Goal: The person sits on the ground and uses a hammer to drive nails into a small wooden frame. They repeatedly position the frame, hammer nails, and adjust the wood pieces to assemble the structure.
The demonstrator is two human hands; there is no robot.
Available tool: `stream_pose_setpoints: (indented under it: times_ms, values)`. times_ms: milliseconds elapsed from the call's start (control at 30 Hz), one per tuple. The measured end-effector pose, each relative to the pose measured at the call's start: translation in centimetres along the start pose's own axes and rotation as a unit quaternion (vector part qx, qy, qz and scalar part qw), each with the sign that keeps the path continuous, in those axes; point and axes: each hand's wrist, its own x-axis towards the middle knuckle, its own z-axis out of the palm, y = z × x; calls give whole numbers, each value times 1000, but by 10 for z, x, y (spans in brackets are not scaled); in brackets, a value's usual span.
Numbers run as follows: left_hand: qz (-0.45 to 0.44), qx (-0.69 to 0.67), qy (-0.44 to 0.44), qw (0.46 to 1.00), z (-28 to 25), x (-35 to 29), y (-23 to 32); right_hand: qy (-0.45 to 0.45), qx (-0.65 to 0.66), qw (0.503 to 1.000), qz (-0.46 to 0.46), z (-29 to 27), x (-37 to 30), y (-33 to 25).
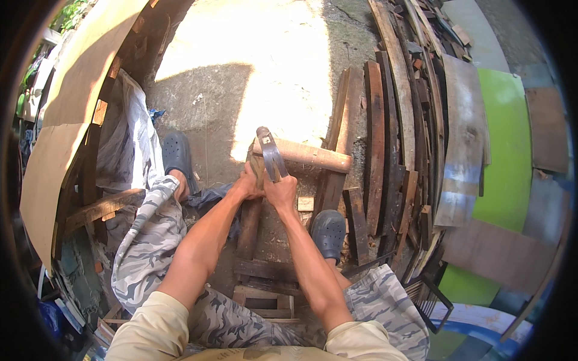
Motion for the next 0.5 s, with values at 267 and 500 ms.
stream_pose_setpoints:
  times_ms: [267, 500]
  values:
    - [-2, 0, -5, 1000, 2, 4, -4, 33, -54, 997, -46, 2, 12, 17]
    - [3, -7, 8, 1000, -2, 4, -1, -57, -182, 981, 26, 2, 25, 33]
